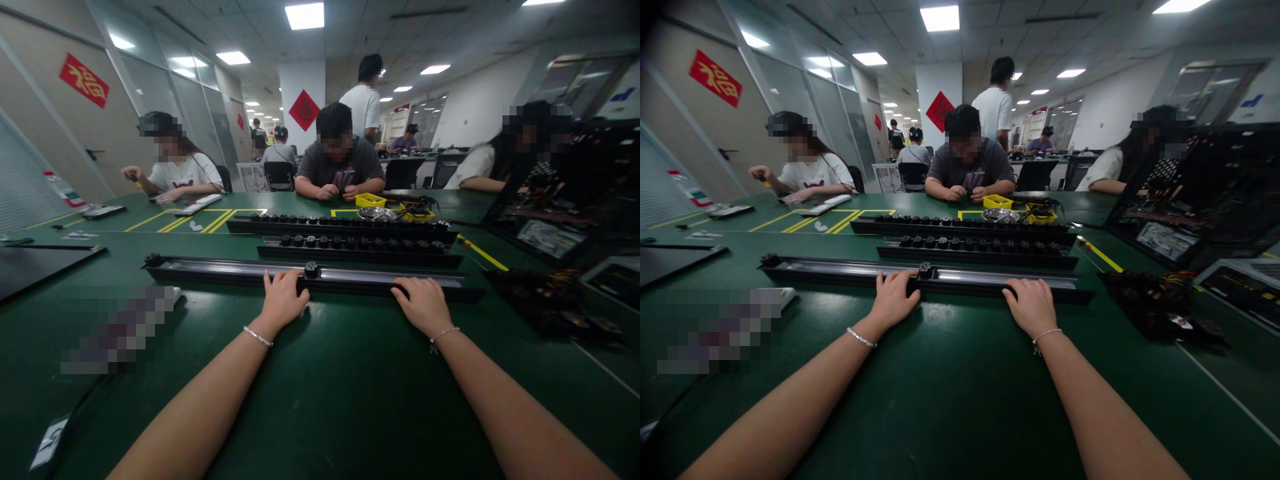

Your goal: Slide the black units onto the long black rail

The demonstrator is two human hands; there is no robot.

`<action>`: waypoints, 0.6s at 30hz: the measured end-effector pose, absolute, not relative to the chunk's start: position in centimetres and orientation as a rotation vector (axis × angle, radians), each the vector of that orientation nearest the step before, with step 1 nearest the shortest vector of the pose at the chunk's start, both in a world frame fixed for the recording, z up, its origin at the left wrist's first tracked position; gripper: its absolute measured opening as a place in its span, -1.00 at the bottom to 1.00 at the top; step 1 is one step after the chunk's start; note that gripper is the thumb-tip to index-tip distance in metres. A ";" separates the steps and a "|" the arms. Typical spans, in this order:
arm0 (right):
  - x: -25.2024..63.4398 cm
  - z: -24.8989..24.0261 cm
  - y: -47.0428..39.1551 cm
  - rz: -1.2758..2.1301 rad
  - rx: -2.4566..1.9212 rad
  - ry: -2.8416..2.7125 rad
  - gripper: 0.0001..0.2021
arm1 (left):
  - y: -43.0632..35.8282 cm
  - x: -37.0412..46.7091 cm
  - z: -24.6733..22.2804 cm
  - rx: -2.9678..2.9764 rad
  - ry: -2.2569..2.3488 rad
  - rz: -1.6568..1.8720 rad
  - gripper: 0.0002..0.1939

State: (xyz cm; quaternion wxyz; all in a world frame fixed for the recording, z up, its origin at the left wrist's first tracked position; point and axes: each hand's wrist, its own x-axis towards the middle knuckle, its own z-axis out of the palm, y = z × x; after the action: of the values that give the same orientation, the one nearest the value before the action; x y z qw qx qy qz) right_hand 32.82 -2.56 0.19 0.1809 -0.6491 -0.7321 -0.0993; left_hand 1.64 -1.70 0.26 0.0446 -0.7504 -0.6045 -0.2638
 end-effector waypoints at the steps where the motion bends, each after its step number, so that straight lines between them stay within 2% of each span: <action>1: 32.8 0.2 -2.6 -0.279 -1.836 -2.069 -0.63 | -1.7 1.6 0.3 -2.303 -1.843 -0.806 -0.60; 18: 32.3 0.6 -2.8 -0.261 -1.886 -2.058 -0.64 | -1.5 1.4 0.4 -2.382 -1.779 -0.791 -0.62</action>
State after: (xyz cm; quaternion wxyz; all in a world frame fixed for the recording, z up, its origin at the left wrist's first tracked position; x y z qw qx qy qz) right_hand 32.28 -2.84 0.62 0.1683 -0.6631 -0.7236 -0.0917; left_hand 1.43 -1.55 0.43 0.0327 -0.7739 -0.5779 -0.2571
